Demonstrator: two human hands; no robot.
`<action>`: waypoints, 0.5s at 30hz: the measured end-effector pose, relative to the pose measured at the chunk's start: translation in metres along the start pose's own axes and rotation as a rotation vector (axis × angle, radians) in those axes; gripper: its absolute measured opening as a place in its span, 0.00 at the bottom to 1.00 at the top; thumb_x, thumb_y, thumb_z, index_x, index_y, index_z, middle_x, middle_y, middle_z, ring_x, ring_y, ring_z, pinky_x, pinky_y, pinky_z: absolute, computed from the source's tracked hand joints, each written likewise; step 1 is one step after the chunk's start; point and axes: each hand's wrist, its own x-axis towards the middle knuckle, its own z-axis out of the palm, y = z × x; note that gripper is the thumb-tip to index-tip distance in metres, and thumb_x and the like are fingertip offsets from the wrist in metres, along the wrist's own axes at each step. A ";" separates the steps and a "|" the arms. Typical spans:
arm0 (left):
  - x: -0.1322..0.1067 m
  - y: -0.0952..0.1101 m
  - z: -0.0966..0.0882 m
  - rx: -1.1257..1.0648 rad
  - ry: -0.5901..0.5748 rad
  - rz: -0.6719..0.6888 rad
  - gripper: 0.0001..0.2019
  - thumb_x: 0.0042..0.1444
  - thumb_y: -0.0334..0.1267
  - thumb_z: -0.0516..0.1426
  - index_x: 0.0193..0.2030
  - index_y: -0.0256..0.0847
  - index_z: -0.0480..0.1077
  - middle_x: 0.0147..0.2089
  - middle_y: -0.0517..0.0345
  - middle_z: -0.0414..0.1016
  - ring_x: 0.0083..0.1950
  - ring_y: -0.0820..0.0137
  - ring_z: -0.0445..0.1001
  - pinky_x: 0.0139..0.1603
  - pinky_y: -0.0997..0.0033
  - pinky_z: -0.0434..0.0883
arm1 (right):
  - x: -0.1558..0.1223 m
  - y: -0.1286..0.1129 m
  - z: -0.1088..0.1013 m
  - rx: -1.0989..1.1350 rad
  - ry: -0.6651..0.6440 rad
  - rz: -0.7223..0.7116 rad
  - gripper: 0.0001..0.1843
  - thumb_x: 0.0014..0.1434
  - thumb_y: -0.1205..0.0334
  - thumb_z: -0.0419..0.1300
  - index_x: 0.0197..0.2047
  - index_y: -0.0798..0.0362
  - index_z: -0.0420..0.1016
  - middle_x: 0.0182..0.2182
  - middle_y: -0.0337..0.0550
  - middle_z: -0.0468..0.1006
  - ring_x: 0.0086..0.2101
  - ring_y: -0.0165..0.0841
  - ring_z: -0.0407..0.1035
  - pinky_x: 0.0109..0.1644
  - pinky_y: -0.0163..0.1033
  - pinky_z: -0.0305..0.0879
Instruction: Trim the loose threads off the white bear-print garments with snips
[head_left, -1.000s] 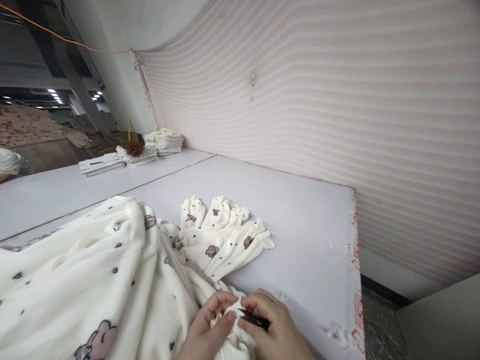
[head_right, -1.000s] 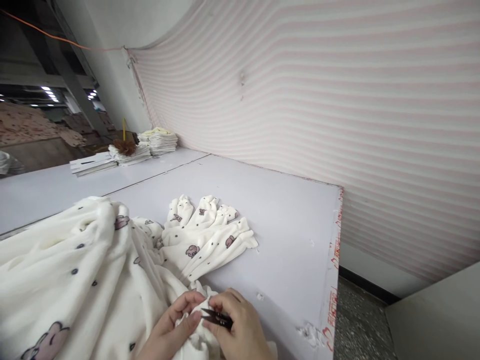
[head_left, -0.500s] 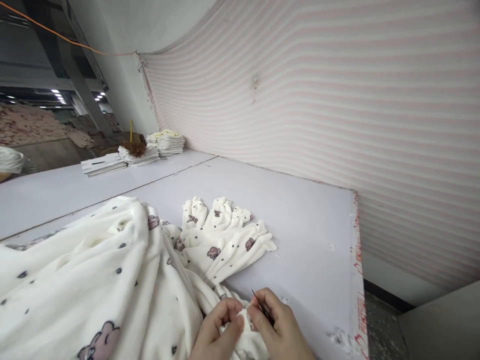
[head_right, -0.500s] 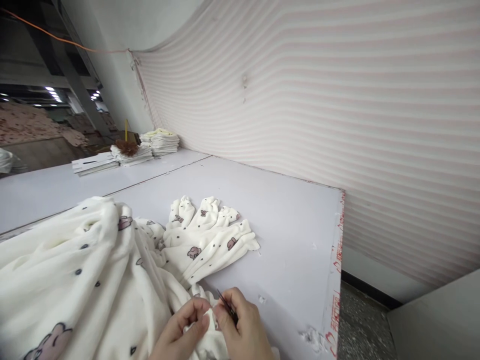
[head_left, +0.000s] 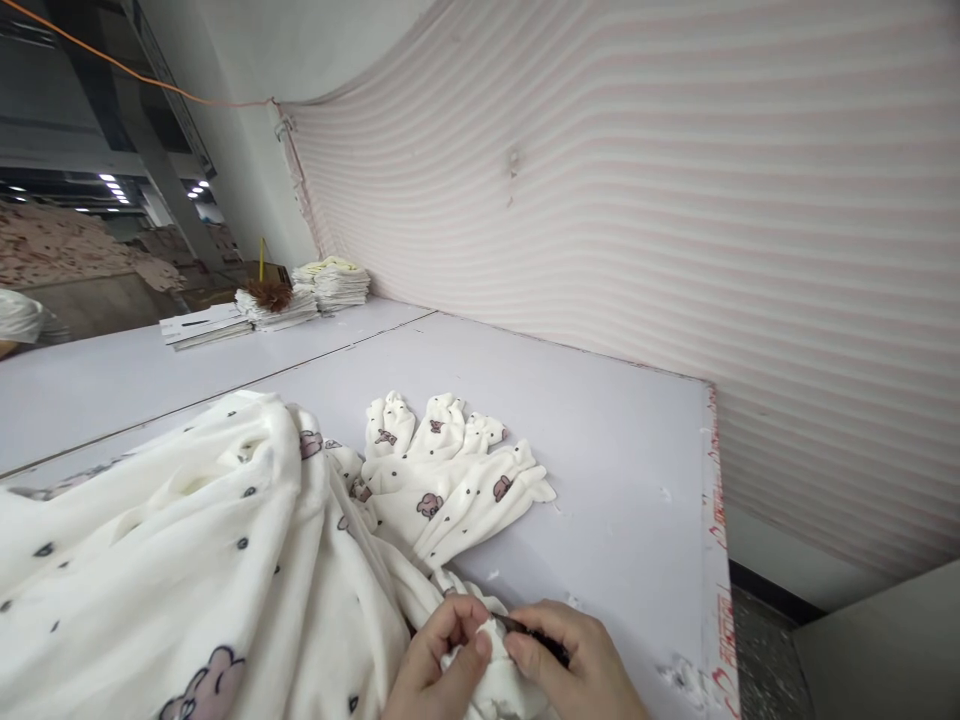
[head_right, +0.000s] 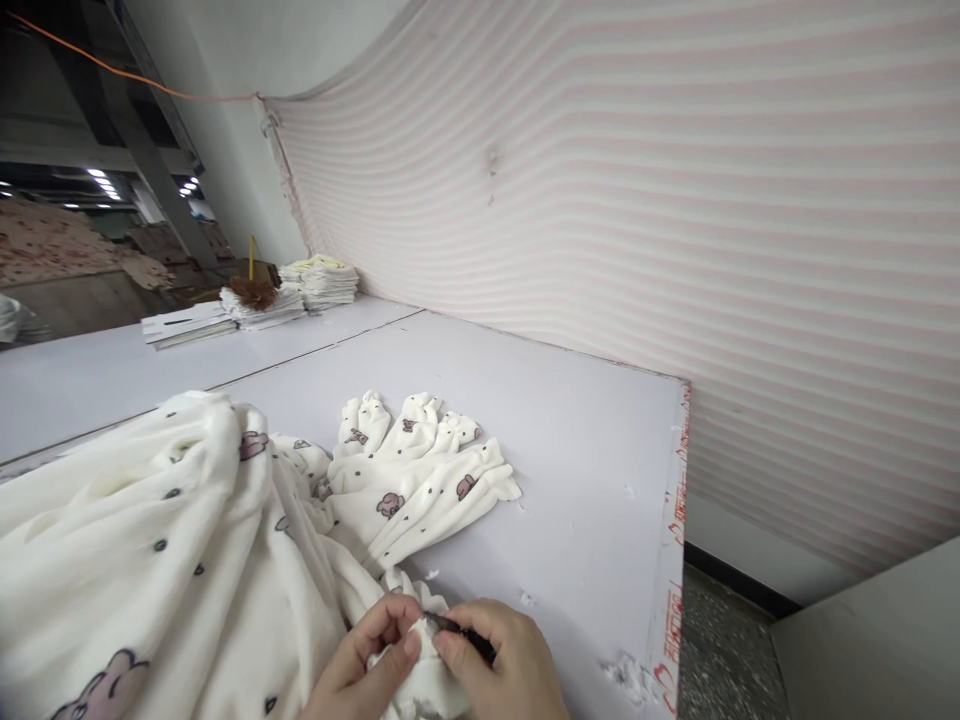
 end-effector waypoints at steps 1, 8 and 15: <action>0.001 -0.002 -0.001 -0.009 -0.010 -0.005 0.22 0.48 0.59 0.62 0.34 0.39 0.71 0.27 0.66 0.62 0.30 0.74 0.58 0.32 0.75 0.57 | 0.000 0.001 0.000 0.038 0.003 0.011 0.13 0.58 0.54 0.58 0.35 0.53 0.80 0.30 0.43 0.81 0.33 0.37 0.74 0.37 0.36 0.67; 0.003 -0.006 -0.002 -0.066 -0.024 -0.033 0.22 0.47 0.59 0.63 0.34 0.39 0.70 0.26 0.66 0.63 0.27 0.76 0.59 0.30 0.77 0.57 | -0.002 -0.003 0.002 -0.150 0.100 -0.136 0.11 0.62 0.59 0.53 0.29 0.53 0.70 0.28 0.41 0.73 0.32 0.35 0.70 0.36 0.35 0.63; -0.005 0.006 0.002 0.264 -0.034 0.081 0.19 0.54 0.57 0.58 0.37 0.43 0.76 0.32 0.58 0.74 0.33 0.68 0.67 0.38 0.72 0.65 | 0.010 -0.019 0.000 0.021 0.206 -0.095 0.15 0.66 0.51 0.48 0.33 0.51 0.65 0.21 0.35 0.71 0.24 0.31 0.66 0.30 0.33 0.61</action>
